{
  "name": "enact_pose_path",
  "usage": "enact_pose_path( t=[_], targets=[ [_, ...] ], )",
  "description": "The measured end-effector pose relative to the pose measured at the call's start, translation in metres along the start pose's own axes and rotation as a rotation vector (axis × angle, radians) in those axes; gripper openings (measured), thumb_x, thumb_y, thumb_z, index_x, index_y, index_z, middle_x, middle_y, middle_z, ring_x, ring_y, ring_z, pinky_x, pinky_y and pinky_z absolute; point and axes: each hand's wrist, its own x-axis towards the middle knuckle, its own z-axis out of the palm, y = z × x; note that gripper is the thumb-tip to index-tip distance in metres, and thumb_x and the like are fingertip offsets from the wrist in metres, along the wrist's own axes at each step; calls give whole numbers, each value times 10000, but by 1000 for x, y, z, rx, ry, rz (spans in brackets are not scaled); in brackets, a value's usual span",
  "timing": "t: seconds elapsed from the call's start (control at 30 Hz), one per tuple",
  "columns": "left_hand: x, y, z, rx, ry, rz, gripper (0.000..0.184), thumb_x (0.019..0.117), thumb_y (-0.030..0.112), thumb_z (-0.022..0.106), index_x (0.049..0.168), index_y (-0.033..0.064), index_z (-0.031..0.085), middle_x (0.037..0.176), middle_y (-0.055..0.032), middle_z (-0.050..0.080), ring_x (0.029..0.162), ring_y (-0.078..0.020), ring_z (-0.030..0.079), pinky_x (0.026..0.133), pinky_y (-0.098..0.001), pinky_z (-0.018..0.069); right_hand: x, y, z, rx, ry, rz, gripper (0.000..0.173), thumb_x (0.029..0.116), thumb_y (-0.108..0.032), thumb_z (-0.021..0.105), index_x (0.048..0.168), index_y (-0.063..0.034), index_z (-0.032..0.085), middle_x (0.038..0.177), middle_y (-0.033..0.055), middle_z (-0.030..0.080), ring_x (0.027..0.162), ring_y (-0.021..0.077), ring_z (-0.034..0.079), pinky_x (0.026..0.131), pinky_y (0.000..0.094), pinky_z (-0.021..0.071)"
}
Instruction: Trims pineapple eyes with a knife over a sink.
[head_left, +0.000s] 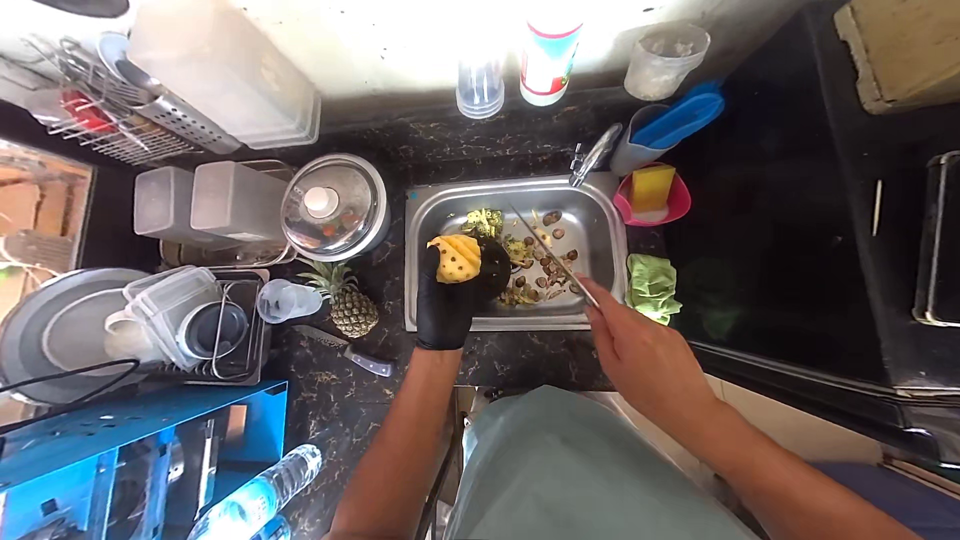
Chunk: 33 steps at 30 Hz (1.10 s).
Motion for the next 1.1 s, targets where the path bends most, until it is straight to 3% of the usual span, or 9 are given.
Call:
enact_pose_path(
  t=[0.13, 0.27, 0.37, 0.6, 0.77, 0.87, 0.97, 1.03, 1.1],
  targets=[
    [-1, 1, -2, -179, 62, -115, 560, 1010, 536, 470, 1419, 154, 454, 1384, -142, 552, 1276, -309, 559, 1038, -537, 497, -1, 9, 0, 130, -141, 16, 471, 1112, -395, 333, 1481, -192, 544, 758, 76, 670, 618, 276, 649, 544, 482, 530],
    [-8, 0, -4, 17, -149, 3, 652, 872, 434, 755, 1418, 207, 479, 1328, -83, 616, 1196, -246, 628, 981, -467, 555, -7, -2, -17, 408, -272, 8, 437, 1098, -470, 356, 1254, -167, 629, 667, -22, 536, 549, 130, 534, 491, 353, 462],
    [-4, 7, -2, 100, -307, 58, 730, 816, 358, 827, 1425, 180, 465, 1342, -111, 602, 1137, -268, 659, 893, -474, 600, -9, -9, -28, 464, -374, 11, 428, 1092, -487, 365, 1287, -215, 631, 679, -46, 542, 559, 95, 538, 506, 315, 469],
    [6, 21, 0, 311, -423, 191, 599, 767, 217, 795, 1317, 164, 562, 1259, -77, 645, 1093, -195, 654, 905, -368, 571, -10, -15, -35, 538, -457, 11, 385, 1093, -480, 377, 1260, -235, 622, 658, -76, 501, 525, 51, 499, 474, 254, 440],
    [2, 26, 4, 338, -387, 96, 551, 702, 189, 821, 1215, 169, 622, 1167, -41, 683, 1032, -174, 687, 851, -371, 609, -7, -13, -40, 643, -582, 55, 362, 1089, -476, 400, 1268, -265, 633, 668, -62, 523, 507, 67, 514, 460, 270, 469],
    [8, 30, 5, 318, -441, 85, 589, 728, 292, 846, 1261, 177, 623, 1190, -46, 679, 1074, -191, 673, 884, -379, 597, -5, -14, -38, 634, -607, 45, 355, 1088, -469, 400, 1256, -259, 631, 665, -63, 513, 508, 64, 504, 463, 269, 458],
    [7, 31, 2, 536, -601, 71, 576, 770, 181, 736, 1322, 128, 579, 1235, -58, 664, 1092, -181, 650, 920, -359, 566, 0, -14, -40, 653, -629, 78, 356, 1090, -464, 404, 1282, -266, 629, 675, -49, 529, 501, 81, 519, 453, 279, 479],
    [7, 32, 0, 572, -563, 42, 587, 747, 115, 712, 1317, 100, 574, 1235, -78, 663, 1086, -192, 655, 916, -371, 570, 2, -13, -43, 603, -596, 68, 367, 1088, -478, 398, 1289, -266, 621, 674, -55, 530, 512, 77, 526, 466, 279, 482],
    [11, 30, -7, 533, -433, 79, 597, 756, 177, 749, 1316, 96, 557, 1215, -84, 656, 1050, -194, 666, 872, -384, 588, -2, -14, -40, 510, -447, 11, 385, 1092, -465, 391, 1298, -235, 622, 670, -67, 523, 533, 64, 509, 483, 274, 456]
  ],
)
